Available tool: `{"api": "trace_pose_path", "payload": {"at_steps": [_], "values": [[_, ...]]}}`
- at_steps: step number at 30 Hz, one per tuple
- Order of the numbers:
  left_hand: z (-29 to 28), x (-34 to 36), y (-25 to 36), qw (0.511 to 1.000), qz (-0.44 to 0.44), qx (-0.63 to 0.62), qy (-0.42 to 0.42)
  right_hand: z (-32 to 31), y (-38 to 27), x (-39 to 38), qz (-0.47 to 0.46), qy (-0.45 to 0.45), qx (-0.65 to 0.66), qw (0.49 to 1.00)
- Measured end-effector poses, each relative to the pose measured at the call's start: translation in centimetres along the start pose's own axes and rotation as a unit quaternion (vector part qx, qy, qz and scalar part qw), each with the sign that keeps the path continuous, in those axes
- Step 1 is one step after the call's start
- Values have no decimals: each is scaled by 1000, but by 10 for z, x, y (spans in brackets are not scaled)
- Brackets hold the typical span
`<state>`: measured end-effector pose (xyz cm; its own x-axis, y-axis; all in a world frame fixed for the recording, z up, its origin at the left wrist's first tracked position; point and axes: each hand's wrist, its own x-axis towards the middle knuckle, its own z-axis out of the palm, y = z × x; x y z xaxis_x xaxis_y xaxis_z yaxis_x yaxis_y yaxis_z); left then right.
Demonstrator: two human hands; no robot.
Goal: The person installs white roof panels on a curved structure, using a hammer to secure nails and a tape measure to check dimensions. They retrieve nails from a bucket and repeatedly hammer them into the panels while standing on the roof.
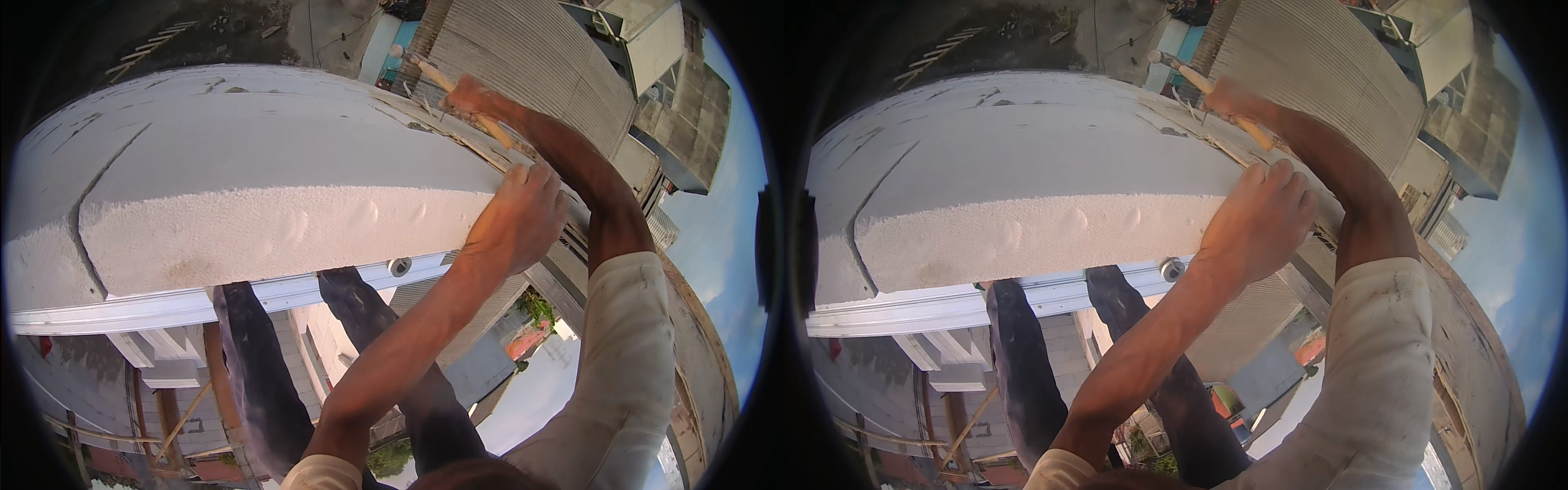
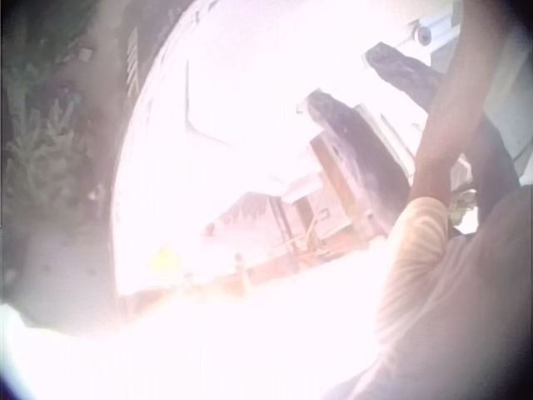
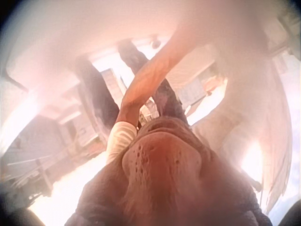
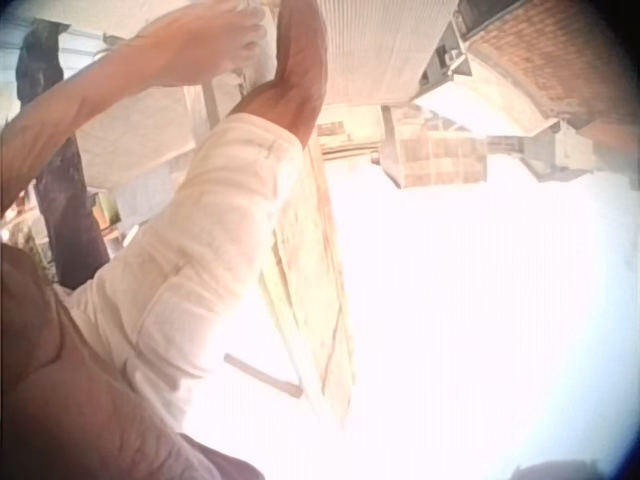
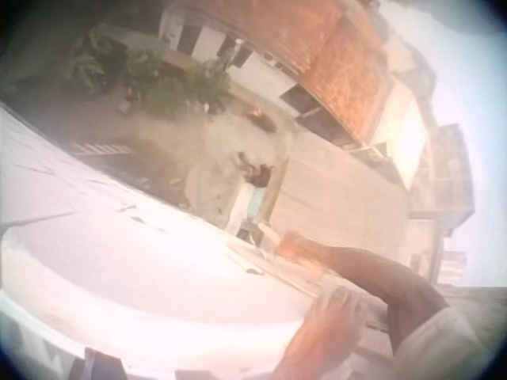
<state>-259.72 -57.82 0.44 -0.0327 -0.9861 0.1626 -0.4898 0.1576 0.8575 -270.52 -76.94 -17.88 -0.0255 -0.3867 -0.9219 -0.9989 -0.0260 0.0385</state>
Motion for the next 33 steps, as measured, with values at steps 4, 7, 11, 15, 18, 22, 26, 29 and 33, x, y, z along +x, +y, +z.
{"api": "trace_pose_path", "payload": {"at_steps": [4, 7, 11, 15, 18, 22, 26, 29, 33], "values": [[0, 0, -1, 1000, -3, -10, -4, -5, -1, -4, -23, 13, -37, 999], [-1, 0, -1, 1000, -2, -15, -12, -23, 2, -14, -43, 46, -51, 997], [-2, 2, -1, 996, -28, -65, -51, -57, 17, -47, -93, 90, -2, 992], [-4, 1, -3, 998, -38, -45, -29, -74, 11, -114, -111, 56, -15, 992], [-4, 0, 1, 998, -24, -44, -33, -68, 46, -123, -113, 143, -115, 976], [-4, 1, -2, 999, -22, -19, -23, -79, 24, -136, -23, 156, -69, 985], [-4, 1, 3, 1000, -4, -16, -20, -56, 95, -96, -195, 265, -209, 921], [-5, 3, 1, 1000, -8, -18, -19, -59, 90, -78, -96, 152, -254, 950], [-3, -1, -7, 1000, -26, -11, -2, -86, -7, -134, -1, 99, -106, 989]]}}
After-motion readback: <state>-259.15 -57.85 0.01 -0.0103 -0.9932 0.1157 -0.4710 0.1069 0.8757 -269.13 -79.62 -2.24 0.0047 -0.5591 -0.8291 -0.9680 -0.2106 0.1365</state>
